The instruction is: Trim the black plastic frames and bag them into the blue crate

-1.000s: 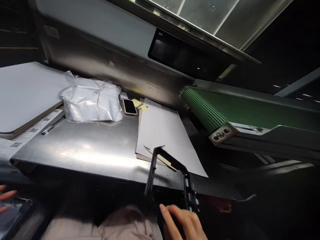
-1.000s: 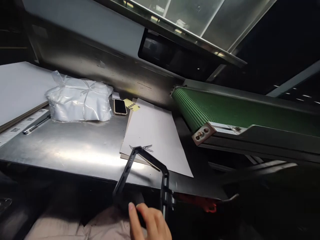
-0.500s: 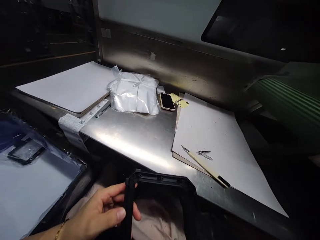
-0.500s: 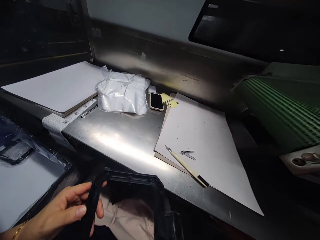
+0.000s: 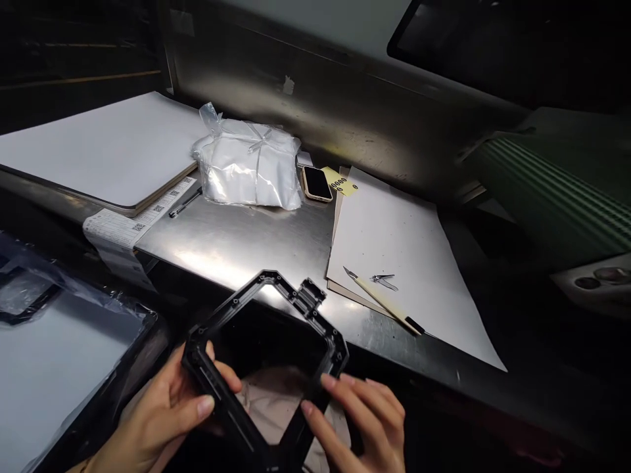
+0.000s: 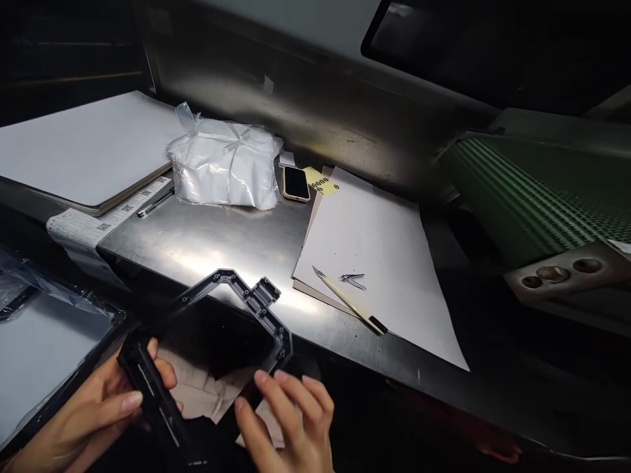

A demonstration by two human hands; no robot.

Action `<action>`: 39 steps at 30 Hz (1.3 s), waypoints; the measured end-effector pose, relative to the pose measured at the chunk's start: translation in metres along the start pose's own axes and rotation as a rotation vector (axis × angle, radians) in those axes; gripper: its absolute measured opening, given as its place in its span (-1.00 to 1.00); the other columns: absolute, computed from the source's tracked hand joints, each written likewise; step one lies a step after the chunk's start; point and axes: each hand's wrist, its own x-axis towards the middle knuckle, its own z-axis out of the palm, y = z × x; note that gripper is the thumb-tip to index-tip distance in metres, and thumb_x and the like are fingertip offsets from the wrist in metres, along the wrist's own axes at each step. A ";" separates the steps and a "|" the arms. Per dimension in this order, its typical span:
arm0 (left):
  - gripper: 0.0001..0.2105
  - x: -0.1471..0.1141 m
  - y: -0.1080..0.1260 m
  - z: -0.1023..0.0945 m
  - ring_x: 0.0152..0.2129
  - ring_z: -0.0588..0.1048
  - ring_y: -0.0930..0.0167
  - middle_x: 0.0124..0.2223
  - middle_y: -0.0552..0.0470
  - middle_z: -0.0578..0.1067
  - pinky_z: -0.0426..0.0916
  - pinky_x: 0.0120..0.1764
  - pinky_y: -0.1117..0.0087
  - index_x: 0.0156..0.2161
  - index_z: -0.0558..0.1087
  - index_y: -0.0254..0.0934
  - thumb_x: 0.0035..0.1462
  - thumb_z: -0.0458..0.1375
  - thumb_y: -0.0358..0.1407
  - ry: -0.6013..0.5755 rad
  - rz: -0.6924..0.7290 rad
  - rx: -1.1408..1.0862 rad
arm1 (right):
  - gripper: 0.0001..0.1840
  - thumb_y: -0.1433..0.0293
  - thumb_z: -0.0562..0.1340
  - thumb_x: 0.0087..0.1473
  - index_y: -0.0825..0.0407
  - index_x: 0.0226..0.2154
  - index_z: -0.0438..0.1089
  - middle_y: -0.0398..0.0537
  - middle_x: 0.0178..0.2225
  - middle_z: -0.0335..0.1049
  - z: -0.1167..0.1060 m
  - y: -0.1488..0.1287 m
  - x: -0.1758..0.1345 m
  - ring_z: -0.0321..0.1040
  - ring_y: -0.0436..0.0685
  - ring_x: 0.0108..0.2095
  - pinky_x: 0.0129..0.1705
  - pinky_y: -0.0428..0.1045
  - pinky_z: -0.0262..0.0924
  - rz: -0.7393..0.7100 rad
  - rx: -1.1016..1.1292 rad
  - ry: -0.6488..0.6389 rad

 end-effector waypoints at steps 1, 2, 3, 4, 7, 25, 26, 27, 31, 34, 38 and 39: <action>-0.69 -0.001 -0.002 0.002 -0.38 0.44 0.44 -0.34 0.14 0.50 0.37 -0.32 0.45 -0.20 0.25 -0.15 -0.09 0.22 -0.31 0.046 0.010 -0.014 | -0.51 0.54 0.21 -0.10 -0.25 -0.12 0.32 -0.10 -0.05 0.27 0.003 0.000 0.003 0.21 0.22 -0.09 -0.14 0.14 0.15 0.030 -0.052 0.080; -0.68 -0.002 -0.004 0.004 -0.38 0.44 0.45 -0.34 0.15 0.50 0.38 -0.34 0.47 -0.21 0.25 -0.15 -0.09 0.23 -0.31 0.088 0.025 -0.026 | -0.51 0.52 0.17 -0.04 -0.25 -0.06 0.26 -0.09 0.02 0.16 0.009 -0.001 0.007 0.13 0.24 -0.01 -0.09 0.16 0.13 0.135 -0.006 0.160; -0.67 -0.003 -0.005 0.006 -0.38 0.44 0.45 -0.34 0.15 0.50 0.39 -0.35 0.49 -0.21 0.25 -0.15 -0.10 0.24 -0.32 0.128 0.042 -0.036 | -0.52 0.49 0.12 0.01 -0.27 -0.02 0.20 -0.09 0.07 0.09 0.016 -0.003 0.010 0.08 0.22 0.03 -0.06 0.17 0.11 0.301 0.151 0.214; -0.65 -0.003 -0.006 0.009 -0.37 0.44 0.46 -0.34 0.15 0.51 0.39 -0.36 0.50 -0.20 0.24 -0.15 -0.12 0.25 -0.32 0.164 0.059 -0.047 | -0.55 0.43 0.09 0.06 -0.27 0.01 0.15 -0.09 0.07 0.09 0.022 -0.005 0.014 0.09 0.20 0.03 -0.05 0.17 0.12 0.472 0.374 0.237; -0.61 -0.005 -0.006 0.014 -0.37 0.45 0.44 -0.33 0.11 0.52 0.41 -0.38 0.48 -0.18 0.23 -0.16 -0.14 0.26 -0.33 0.214 0.071 -0.075 | -0.62 0.23 0.08 0.07 -0.18 -0.02 0.19 -0.04 -0.13 0.33 0.033 -0.015 0.024 0.32 0.12 -0.17 -0.15 0.07 0.21 0.822 1.061 0.145; -0.64 -0.010 -0.004 0.020 -0.51 0.44 0.52 -0.37 0.15 0.51 0.42 -0.55 0.58 -0.26 0.27 -0.18 -0.19 0.30 -0.31 0.170 0.072 -0.087 | -0.66 0.26 0.22 -0.05 -0.06 -0.15 0.31 -0.13 -0.44 0.34 0.029 -0.027 0.033 0.32 -0.03 -0.48 -0.49 -0.15 0.21 1.150 1.596 0.124; -0.64 -0.011 -0.004 0.019 -0.51 0.44 0.51 -0.38 0.15 0.50 0.41 -0.56 0.58 -0.26 0.27 -0.18 -0.19 0.30 -0.31 0.172 0.071 -0.087 | -0.66 0.26 0.22 -0.05 -0.06 -0.16 0.31 -0.13 -0.45 0.34 0.029 -0.028 0.033 0.32 -0.02 -0.49 -0.50 -0.14 0.21 1.153 1.591 0.120; -0.64 -0.011 -0.004 0.019 -0.51 0.45 0.50 -0.38 0.15 0.50 0.41 -0.57 0.58 -0.26 0.27 -0.18 -0.19 0.30 -0.31 0.180 0.073 -0.090 | -0.67 0.25 0.22 -0.05 -0.06 -0.16 0.32 -0.14 -0.45 0.34 0.028 -0.028 0.034 0.32 -0.02 -0.49 -0.50 -0.14 0.21 1.154 1.587 0.115; -0.68 -0.011 -0.003 0.020 -0.49 0.47 0.48 -0.39 0.15 0.50 0.41 -0.57 0.57 -0.27 0.29 -0.17 -0.17 0.29 -0.31 0.193 0.077 -0.129 | -0.70 0.27 0.21 -0.04 -0.05 -0.18 0.32 -0.14 -0.45 0.34 0.028 -0.030 0.035 0.32 -0.03 -0.48 -0.45 -0.14 0.24 1.151 1.589 0.098; -0.58 -0.009 -0.001 0.024 -0.38 0.52 0.35 -0.32 0.05 0.55 0.44 -0.36 0.42 -0.25 0.30 -0.19 -0.27 0.34 -0.27 0.138 0.041 -0.164 | -0.73 0.29 0.16 0.01 -0.04 -0.17 0.29 -0.14 -0.41 0.35 0.034 -0.032 0.037 0.34 -0.04 -0.43 -0.40 -0.14 0.24 1.115 1.565 0.100; -0.52 -0.004 0.000 0.027 -0.35 0.53 0.34 -0.35 0.00 0.58 0.39 -0.27 0.42 -0.18 0.20 -0.19 -0.22 0.32 -0.29 0.184 -0.047 -0.056 | -0.66 0.23 -0.04 0.13 0.01 -0.10 0.23 -0.05 -0.40 0.42 0.042 -0.023 0.041 0.37 0.04 -0.48 -0.55 -0.08 0.25 0.818 1.012 -0.083; -0.54 -0.003 0.000 0.027 -0.35 0.52 0.37 -0.37 0.01 0.58 0.39 -0.27 0.46 -0.18 0.18 -0.20 -0.19 0.30 -0.29 0.200 -0.049 -0.024 | -0.64 0.22 -0.04 0.13 0.03 -0.13 0.26 -0.05 -0.44 0.42 0.040 -0.017 0.042 0.36 0.04 -0.53 -0.58 -0.08 0.24 0.750 0.850 -0.123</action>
